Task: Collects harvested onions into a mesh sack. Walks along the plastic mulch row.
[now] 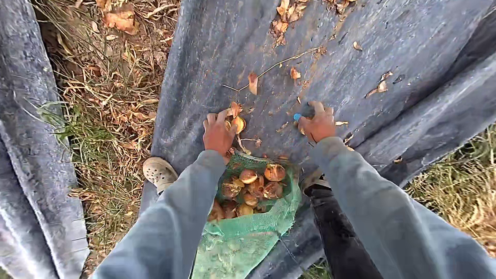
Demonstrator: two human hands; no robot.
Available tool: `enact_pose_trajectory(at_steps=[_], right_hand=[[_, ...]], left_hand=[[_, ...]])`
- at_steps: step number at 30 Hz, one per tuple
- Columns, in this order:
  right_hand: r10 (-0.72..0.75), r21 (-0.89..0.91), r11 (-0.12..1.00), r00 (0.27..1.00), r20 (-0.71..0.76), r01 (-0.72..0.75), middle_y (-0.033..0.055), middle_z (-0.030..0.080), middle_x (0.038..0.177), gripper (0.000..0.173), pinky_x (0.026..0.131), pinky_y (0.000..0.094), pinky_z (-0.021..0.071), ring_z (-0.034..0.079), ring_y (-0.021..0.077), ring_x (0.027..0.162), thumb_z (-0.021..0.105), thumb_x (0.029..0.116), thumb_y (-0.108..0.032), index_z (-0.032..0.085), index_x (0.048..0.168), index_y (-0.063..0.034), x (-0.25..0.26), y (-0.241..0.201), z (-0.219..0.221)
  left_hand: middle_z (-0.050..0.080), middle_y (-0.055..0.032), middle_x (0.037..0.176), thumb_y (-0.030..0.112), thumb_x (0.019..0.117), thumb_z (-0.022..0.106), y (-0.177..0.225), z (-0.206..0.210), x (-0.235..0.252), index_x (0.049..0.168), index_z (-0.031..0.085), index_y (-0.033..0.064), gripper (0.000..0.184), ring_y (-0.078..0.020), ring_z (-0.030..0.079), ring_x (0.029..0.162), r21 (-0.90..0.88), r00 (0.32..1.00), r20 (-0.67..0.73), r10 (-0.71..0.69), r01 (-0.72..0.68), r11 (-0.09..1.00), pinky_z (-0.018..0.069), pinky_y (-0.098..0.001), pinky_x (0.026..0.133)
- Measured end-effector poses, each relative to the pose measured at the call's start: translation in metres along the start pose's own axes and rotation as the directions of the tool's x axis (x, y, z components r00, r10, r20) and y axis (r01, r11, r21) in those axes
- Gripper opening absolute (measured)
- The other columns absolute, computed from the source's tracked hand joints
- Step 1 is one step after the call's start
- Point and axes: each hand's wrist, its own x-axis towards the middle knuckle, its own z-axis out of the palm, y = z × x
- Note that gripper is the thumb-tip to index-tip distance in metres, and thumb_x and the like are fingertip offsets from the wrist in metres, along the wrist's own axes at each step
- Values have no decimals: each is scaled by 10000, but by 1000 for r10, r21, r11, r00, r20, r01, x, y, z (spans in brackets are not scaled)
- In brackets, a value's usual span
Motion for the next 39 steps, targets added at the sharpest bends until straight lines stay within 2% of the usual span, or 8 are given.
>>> enact_pose_trajectory(at_steps=[6,15,20,26,30,33,35,39], right_hand=[[-64,120,993,857,511,3,155,708,993,426,676,491,593,693,260,726,582,1016,-266,558,1436,-204,-50,-22,18],[71,-187,980,743,666,74,188,634,1373,550,1021,673,469,602,399,1273,602,994,-480,524,1493,-262,-89,-12,71],[34,-334,887,674,738,320,290,262,1632,700,1000,687,489,425,552,1379,735,898,-344,486,1536,-198,-203,2,77],[-191,-337,846,824,534,414,271,333,1631,816,1114,787,283,293,526,1501,783,794,-78,481,1548,-157,-293,25,61],[251,-562,825,853,458,59,289,443,1536,842,945,634,536,595,490,1250,647,948,-118,195,1658,-133,-285,53,48],[439,-619,785,701,562,5,281,599,1381,606,963,635,529,622,458,1236,675,947,-224,475,1481,-21,-269,55,23],[411,-614,780,636,653,125,271,582,1406,492,996,643,508,587,452,1285,659,964,-232,573,1401,-24,-275,35,-3],[330,-539,797,553,765,270,278,584,1402,451,1023,652,485,570,466,1298,645,964,-175,594,1390,-33,-336,7,-80]], left_hand=[[699,-187,1192,197,878,747,-4,33,9,1534,460,240,717,-386,693,1048,-164,946,278,165,-123,979,548,-636,894],[625,-184,1312,439,998,643,15,65,-33,1340,652,244,394,-371,637,1179,-24,789,573,221,-253,967,517,-628,967],[511,-132,1527,330,1032,582,-68,93,-189,1506,537,215,490,-339,502,1396,2,865,491,101,-117,993,427,-538,1149],[623,-137,1390,164,936,590,-110,61,-325,1373,631,184,439,-330,573,1339,168,876,-97,472,-453,875,519,-466,1069],[609,-152,1423,256,981,541,-107,26,-308,1389,577,138,426,-341,536,1378,272,823,-306,478,-405,873,420,-545,1137],[526,-245,1486,285,913,675,-110,15,-311,1571,394,53,753,-403,554,1341,314,998,-35,-50,58,948,469,-565,1072],[556,-254,1435,322,1000,591,-101,8,-318,1640,159,38,823,-402,625,1246,382,804,353,-479,343,858,528,-561,1002],[562,-283,1432,281,1051,533,-54,-42,-365,1420,537,-42,491,-450,566,1314,260,521,742,-421,356,898,472,-624,1062]])
